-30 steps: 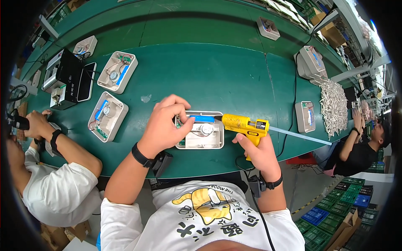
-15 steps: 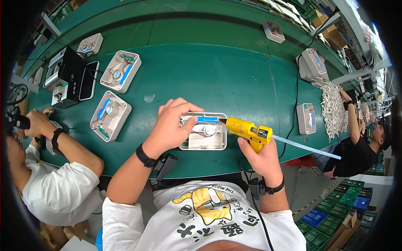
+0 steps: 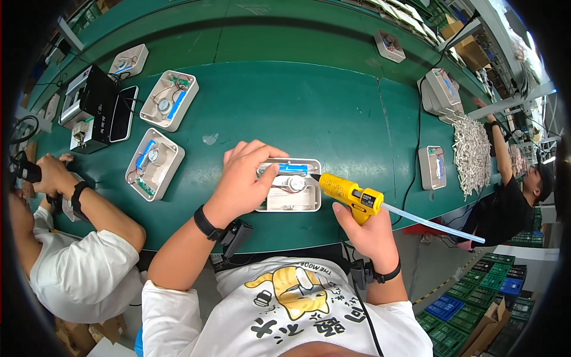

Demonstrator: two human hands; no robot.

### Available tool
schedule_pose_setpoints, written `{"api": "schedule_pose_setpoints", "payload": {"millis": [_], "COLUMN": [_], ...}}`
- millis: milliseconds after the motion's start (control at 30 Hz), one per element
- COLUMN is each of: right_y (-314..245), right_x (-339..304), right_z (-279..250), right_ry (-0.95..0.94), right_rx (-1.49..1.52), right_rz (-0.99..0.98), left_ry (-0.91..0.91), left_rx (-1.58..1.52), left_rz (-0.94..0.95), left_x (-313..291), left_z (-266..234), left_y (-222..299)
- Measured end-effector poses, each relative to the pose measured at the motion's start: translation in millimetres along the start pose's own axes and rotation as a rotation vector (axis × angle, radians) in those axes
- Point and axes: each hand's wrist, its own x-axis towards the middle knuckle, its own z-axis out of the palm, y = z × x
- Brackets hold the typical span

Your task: The person assembles electronic devices by placing a battery into a plastic housing and applying adhesive with a glue gun to secure it. They repeat this process for several units, occasionally moving completed housings aside and receiving a new bag of components from another worker.

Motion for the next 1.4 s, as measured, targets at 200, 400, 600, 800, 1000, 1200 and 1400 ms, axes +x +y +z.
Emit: {"api": "schedule_pose_setpoints", "payload": {"millis": [200, 400, 600, 800, 1000, 1200, 1400], "right_y": [-4, -13, -15, -25, -22, 8, 66], "right_x": [4, 24, 27, 19, 28, 24, 13], "right_z": [2, 22, 29, 20, 29, 11, -26], "right_ry": [-0.109, -0.213, -0.192, -0.156, -0.189, -0.035, 0.19], "right_rx": [0.097, 0.089, 0.074, 0.014, 0.076, 0.426, 0.671], "right_rz": [-0.043, -0.118, -0.153, -0.071, -0.162, -0.123, -0.058], "left_ry": [-0.033, -0.117, -0.177, -0.156, -0.218, -0.162, -0.121], "left_rx": [0.022, 0.026, 0.008, 0.015, -0.023, 0.098, 0.373], "left_rz": [0.075, 0.09, 0.07, 0.086, 0.04, 0.168, 0.047], "left_x": [1, 2, 3, 0, 1, -6, 11], "left_z": [-6, -10, -12, -12, -21, -33, -42], "left_y": [-3, -6, -5, -8, -3, 13, 28]}}
